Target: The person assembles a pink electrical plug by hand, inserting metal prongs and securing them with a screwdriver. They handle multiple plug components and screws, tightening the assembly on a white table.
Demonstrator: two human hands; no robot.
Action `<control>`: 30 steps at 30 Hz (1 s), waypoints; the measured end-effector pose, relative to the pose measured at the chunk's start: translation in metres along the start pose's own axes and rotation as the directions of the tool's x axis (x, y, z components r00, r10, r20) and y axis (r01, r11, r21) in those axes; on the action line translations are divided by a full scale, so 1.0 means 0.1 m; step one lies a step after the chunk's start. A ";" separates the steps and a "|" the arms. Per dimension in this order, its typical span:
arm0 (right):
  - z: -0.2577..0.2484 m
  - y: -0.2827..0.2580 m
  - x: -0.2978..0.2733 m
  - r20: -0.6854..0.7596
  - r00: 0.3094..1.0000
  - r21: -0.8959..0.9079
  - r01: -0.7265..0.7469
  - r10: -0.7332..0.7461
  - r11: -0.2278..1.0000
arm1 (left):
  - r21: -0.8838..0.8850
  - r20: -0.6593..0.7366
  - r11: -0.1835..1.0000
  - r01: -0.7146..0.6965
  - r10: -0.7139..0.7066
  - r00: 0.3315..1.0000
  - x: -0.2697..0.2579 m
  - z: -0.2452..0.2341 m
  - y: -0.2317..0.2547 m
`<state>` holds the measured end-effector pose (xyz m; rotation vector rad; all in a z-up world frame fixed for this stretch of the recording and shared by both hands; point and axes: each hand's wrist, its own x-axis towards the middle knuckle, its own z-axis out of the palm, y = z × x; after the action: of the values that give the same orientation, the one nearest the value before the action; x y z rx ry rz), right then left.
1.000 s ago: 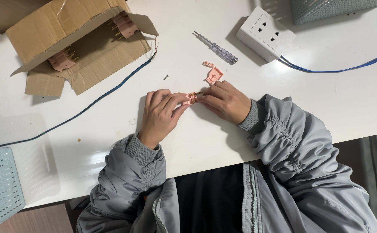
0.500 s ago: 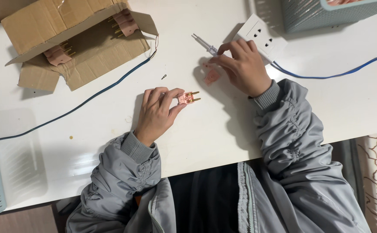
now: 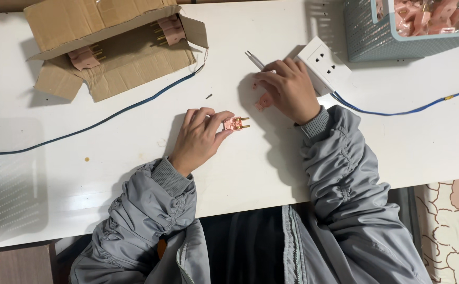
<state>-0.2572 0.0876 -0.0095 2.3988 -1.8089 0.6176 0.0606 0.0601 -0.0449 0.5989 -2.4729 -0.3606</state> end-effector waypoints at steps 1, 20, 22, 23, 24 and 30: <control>0.00 0.01 0.00 0.001 1.000 -0.001 0.006 -0.006 1.000 | 0.001 -0.005 1.000 0.003 -0.003 1.000 0.01 0.00 -0.02; -0.01 -0.54 -0.19 0.004 0.994 0.339 0.104 -0.112 0.935 | -0.013 0.022 0.999 0.032 -0.032 0.999 0.00 0.01 -0.05; 0.04 -0.56 -0.26 0.015 0.994 0.343 0.099 -0.111 0.934 | -0.020 0.036 0.999 0.032 -0.031 0.999 -0.01 0.00 -0.03; 0.07 -0.53 -0.29 0.016 0.993 0.336 0.109 -0.121 0.936 | -0.036 0.026 0.999 0.030 -0.029 0.999 -0.01 -0.01 -0.02; 0.10 -0.49 -0.29 0.012 0.991 0.324 0.122 -0.134 0.938 | -0.049 0.009 0.999 0.024 -0.024 1.000 0.02 -0.03 -0.03; 0.12 -0.53 -0.28 0.025 0.992 0.298 0.109 -0.122 0.948 | -0.073 0.013 0.997 0.033 -0.032 0.999 0.05 -0.06 -0.01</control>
<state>-0.2102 0.1259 -0.0213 2.7048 -1.6787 0.8875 0.0609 0.0566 -0.0381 0.6092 -2.4522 -0.4667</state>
